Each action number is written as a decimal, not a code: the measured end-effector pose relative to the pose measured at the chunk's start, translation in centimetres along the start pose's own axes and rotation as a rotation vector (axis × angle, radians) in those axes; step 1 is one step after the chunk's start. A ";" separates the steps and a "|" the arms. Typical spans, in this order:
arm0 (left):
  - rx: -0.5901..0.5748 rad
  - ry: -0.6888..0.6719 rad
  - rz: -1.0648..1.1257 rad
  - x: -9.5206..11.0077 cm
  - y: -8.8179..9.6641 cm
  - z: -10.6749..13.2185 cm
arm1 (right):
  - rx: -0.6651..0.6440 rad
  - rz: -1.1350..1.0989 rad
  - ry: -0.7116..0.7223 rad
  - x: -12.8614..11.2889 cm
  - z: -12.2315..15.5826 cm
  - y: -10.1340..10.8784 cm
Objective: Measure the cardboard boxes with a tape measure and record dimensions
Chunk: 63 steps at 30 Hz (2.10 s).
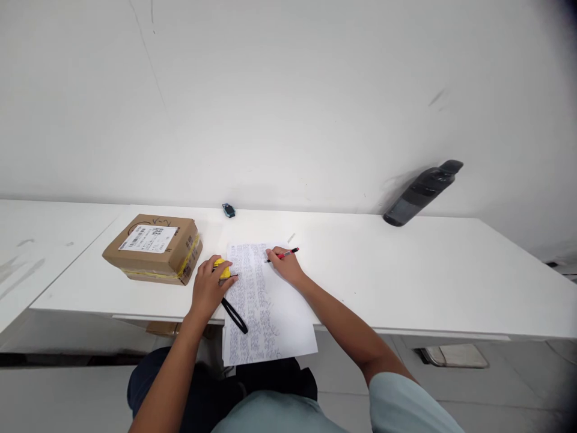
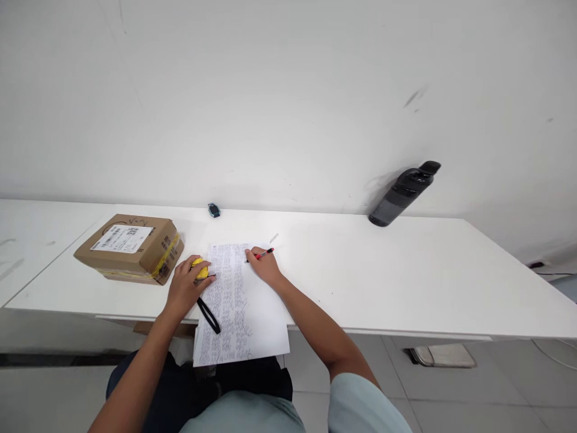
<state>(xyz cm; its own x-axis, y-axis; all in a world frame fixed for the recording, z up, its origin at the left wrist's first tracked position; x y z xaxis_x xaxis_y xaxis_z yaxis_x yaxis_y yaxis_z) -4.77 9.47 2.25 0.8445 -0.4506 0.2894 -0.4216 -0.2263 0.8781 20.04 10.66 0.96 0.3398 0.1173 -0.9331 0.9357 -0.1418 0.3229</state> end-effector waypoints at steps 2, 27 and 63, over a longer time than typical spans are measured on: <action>-0.017 0.005 -0.007 0.1 0.0 0.0 | -0.006 -0.006 -0.007 0.1 0.1 0.0; 0.104 0.161 -0.235 1.5 0.9 0.4 | 0.010 -0.001 -0.021 -0.3 0.2 0.2; 0.108 0.182 -0.203 1.4 0.8 0.4 | 0.064 0.001 -0.067 0.4 0.0 0.5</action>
<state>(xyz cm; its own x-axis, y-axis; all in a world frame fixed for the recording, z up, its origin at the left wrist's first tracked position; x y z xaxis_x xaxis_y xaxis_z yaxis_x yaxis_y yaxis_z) -4.07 8.38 3.19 0.9564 -0.2269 0.1837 -0.2622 -0.3913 0.8821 20.64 10.63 0.71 0.3314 0.0517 -0.9421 0.9269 -0.2044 0.3148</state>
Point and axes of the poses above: each hand's wrist, its own z-axis away from the middle knuckle, its own y-axis out of the back of the hand, x = y × z, the point moved 2 cm from there along -z, towards the middle knuckle, and after that the axes turned 2 degrees about -x, right-handed, at the moved point
